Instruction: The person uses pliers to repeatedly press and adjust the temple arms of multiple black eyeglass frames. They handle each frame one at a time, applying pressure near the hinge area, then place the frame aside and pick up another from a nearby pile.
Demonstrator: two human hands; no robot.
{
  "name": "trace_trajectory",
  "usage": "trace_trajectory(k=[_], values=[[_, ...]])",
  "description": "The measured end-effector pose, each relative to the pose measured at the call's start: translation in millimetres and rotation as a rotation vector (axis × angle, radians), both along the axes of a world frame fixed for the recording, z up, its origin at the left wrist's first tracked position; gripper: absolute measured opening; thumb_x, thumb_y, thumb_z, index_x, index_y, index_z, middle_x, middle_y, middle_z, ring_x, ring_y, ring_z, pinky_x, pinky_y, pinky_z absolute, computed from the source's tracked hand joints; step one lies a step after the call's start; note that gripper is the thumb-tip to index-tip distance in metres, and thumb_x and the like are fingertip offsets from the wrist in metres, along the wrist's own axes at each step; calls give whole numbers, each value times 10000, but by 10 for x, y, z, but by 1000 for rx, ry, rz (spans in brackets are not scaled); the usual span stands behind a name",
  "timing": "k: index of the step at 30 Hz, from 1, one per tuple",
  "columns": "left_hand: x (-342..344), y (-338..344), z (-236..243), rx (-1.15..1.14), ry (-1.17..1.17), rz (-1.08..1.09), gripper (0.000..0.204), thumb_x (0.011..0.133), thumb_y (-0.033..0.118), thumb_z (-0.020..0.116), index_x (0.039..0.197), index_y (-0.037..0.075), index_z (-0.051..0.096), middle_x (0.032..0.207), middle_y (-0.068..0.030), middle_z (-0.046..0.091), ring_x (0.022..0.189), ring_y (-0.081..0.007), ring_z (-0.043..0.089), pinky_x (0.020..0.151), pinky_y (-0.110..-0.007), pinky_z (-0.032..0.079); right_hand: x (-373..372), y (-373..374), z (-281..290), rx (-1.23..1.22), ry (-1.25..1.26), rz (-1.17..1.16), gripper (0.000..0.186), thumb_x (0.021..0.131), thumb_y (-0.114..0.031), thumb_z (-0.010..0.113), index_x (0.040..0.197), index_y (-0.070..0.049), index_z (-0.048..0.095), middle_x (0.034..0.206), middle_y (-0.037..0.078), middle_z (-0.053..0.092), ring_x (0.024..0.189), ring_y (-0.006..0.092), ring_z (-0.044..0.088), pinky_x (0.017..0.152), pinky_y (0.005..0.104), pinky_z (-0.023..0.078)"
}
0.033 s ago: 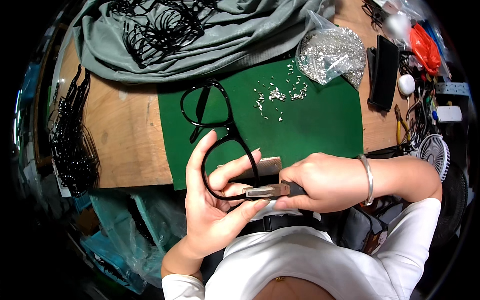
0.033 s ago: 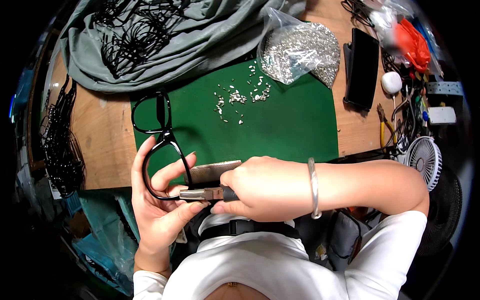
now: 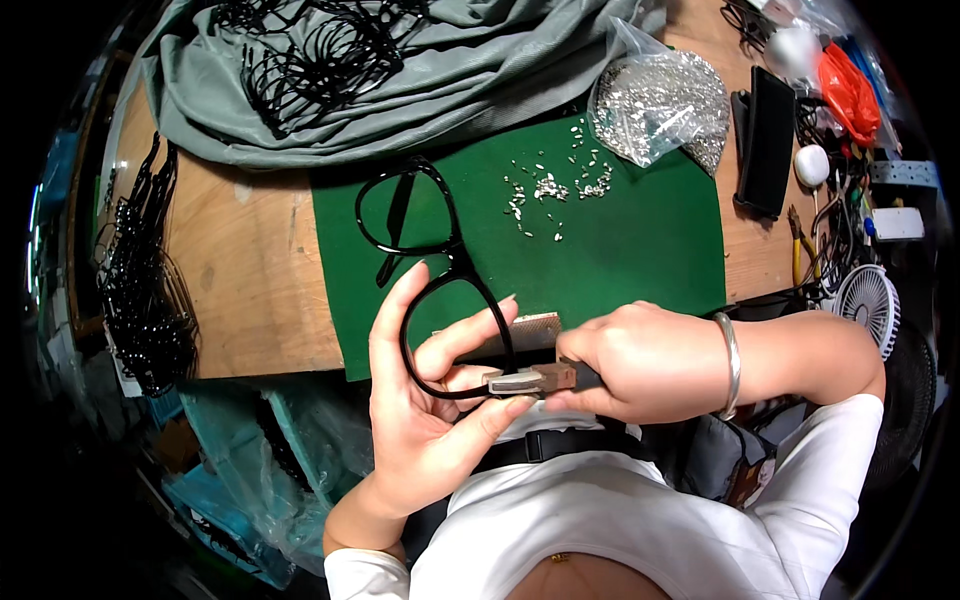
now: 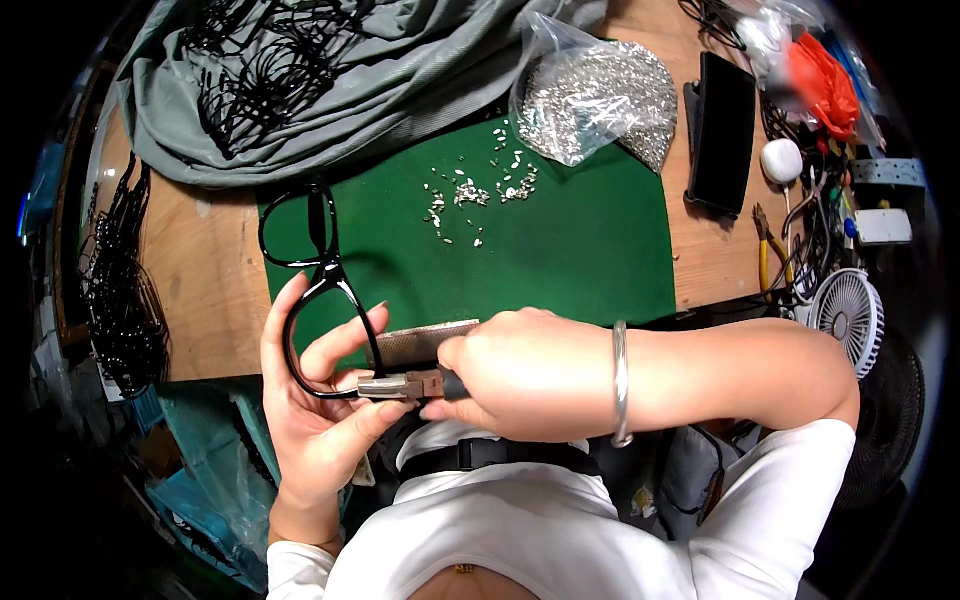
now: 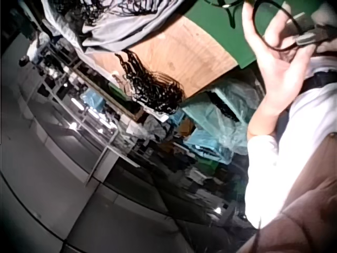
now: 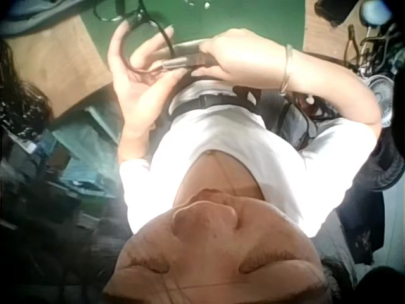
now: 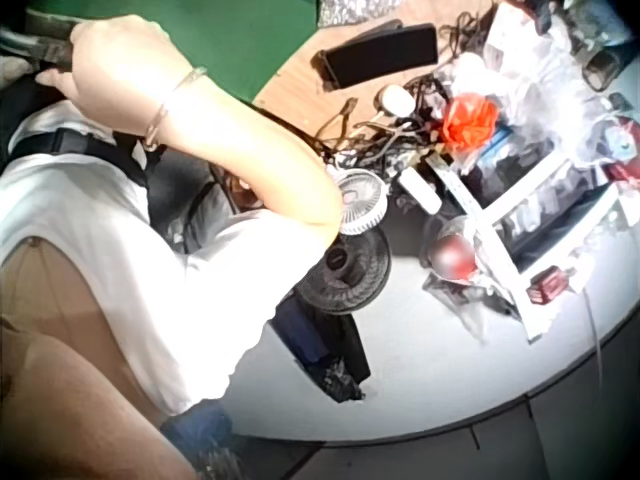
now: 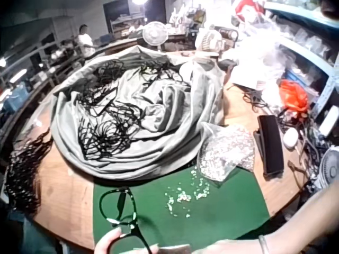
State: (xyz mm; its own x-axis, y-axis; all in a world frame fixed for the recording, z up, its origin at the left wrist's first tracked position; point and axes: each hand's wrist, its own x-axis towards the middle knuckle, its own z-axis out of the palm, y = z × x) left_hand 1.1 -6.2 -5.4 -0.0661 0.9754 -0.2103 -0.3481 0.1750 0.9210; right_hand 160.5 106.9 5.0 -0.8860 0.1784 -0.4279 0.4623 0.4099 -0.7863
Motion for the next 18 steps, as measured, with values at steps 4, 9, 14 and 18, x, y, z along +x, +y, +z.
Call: trace_trajectory(k=[4,9,14,18], values=[[20,36,-3,-31,-6,23,851,725,-140,552,1322,67,-19,1219,-247,399,971,-267,561,797,-307,497,36,7,-59,-48,6,-28,393,805,-344,543,767,48,551,631,193,565,582,347,566,575,396,460],[0,50,-15,-102,32,80,850,697,-147,569,1321,62,31,1196,-235,421,893,-195,587,741,-254,499,55,291,-175,-444,-17,15,326,811,-343,569,865,-22,544,723,84,581,670,183,566,611,300,437],[37,-1,-160,-21,64,81,815,701,-110,584,1311,76,76,1073,-187,469,738,-107,546,645,-198,484,207,160,-575,57,31,-342,299,754,-267,613,845,7,539,746,187,580,690,317,583,621,359,456],[49,-280,-289,59,105,124,698,757,-65,532,1287,72,99,986,-169,474,653,-82,499,624,-231,494,103,304,-558,351,134,-461,148,716,-113,593,773,-13,500,707,159,555,663,327,561,596,388,448]])
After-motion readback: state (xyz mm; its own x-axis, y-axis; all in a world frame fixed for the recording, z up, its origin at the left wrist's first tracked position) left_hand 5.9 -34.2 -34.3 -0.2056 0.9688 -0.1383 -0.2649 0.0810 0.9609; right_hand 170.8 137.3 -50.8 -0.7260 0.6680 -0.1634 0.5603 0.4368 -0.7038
